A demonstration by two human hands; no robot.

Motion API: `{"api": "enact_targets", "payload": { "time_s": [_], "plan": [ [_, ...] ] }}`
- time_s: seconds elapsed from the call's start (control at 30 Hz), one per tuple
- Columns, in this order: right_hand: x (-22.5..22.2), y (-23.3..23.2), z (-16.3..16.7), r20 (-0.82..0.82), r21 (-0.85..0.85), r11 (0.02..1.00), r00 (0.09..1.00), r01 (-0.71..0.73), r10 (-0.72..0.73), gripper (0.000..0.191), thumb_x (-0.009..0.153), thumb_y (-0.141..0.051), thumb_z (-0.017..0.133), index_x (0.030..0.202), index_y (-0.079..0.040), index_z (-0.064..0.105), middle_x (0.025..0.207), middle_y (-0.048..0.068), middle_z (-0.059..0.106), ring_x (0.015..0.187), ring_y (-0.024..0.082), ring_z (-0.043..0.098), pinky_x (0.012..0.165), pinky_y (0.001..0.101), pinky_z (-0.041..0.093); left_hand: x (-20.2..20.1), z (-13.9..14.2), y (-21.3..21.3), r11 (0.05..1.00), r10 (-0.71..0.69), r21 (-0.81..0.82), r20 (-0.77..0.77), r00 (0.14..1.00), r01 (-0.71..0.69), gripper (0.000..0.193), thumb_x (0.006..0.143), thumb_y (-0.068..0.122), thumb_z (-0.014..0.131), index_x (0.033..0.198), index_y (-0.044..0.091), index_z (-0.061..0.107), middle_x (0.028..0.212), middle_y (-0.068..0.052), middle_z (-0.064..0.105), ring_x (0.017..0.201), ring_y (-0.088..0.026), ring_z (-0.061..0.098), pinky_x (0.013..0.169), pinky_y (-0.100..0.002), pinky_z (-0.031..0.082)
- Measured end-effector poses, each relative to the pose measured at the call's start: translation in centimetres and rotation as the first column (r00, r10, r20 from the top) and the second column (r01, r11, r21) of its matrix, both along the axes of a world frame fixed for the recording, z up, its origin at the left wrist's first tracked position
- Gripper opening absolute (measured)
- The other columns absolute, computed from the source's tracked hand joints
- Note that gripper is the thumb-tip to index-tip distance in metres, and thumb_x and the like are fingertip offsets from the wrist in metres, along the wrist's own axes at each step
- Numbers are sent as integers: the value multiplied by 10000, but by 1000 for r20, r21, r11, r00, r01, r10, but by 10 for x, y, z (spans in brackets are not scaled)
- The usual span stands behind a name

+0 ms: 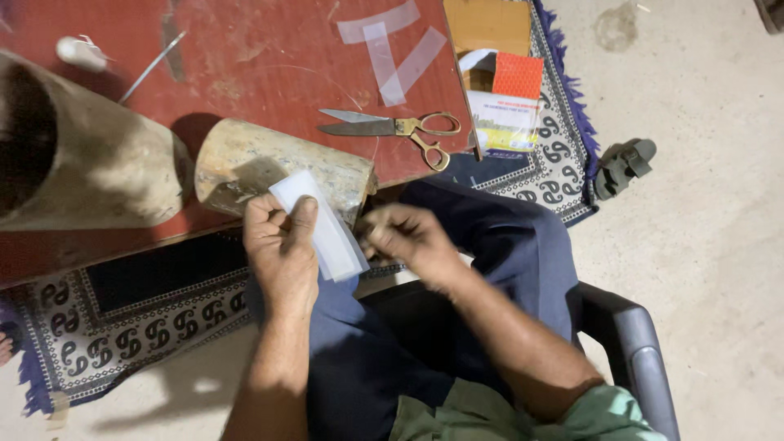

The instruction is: The person folds small white paper strips into cones and inserts them into a cylindrical container. The person repeats this process multiple times, handling each strip individually and placing the formed cones inside the container.

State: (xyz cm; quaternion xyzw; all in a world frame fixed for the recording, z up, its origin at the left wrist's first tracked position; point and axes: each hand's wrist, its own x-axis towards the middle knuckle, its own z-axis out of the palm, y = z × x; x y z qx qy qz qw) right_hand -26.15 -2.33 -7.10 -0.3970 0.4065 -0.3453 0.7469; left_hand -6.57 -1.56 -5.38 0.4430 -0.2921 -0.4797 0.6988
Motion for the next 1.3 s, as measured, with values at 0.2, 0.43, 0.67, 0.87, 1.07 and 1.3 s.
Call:
{"api": "enact_targets", "payload": {
  "time_s": [0.2,0.43,0.67,0.87,1.07,1.3],
  "plan": [
    [29,24,11,99,68,998,995,-9,2,234,934,-180,762,1091,-18,700,883,27,724,706,84,639,603,235,523,6,1,8,990,-64,126,12,998,62,115,1016,78,708,1024,3,620,938,-71,689,812,-87,601,749,-247,522],
    [32,23,12,5,62,994,996,86,-87,164,942,-197,764,926,-40,721,756,-15,683,612,41,565,512,211,439,8,12,9,980,-125,176,157,980,96,214,1036,114,690,1184,-37,721,1009,-21,725,892,-55,615,813,-216,514],
    [31,17,9,-49,28,981,980,194,-193,200,978,-193,753,852,-44,715,688,-38,625,577,25,489,508,213,383,7,21,3,968,-127,228,70,989,108,366,932,46,711,1287,36,623,987,-42,717,793,-74,632,683,-238,549],
    [24,6,10,19,82,960,963,267,-269,153,945,-153,739,849,-36,716,745,-1,696,641,61,573,595,251,451,6,15,4,995,-51,92,114,992,40,214,956,-17,738,1156,-10,661,1030,-52,717,886,-76,640,820,-227,538],
    [9,-45,-12,-106,-64,919,913,389,-394,265,946,-143,757,728,-83,619,676,-4,638,572,78,535,514,269,423,15,9,6,994,14,112,38,999,-18,103,999,15,726,1098,-6,708,933,-35,694,789,-83,612,723,-241,517],
    [14,-162,-45,-603,-474,881,726,7,-330,300,895,-195,761,1055,58,748,901,134,770,787,167,724,720,323,567,17,13,4,999,-20,42,-63,998,23,108,1023,53,709,1119,4,709,925,-28,696,780,-82,619,699,-240,526]
  ]
}}
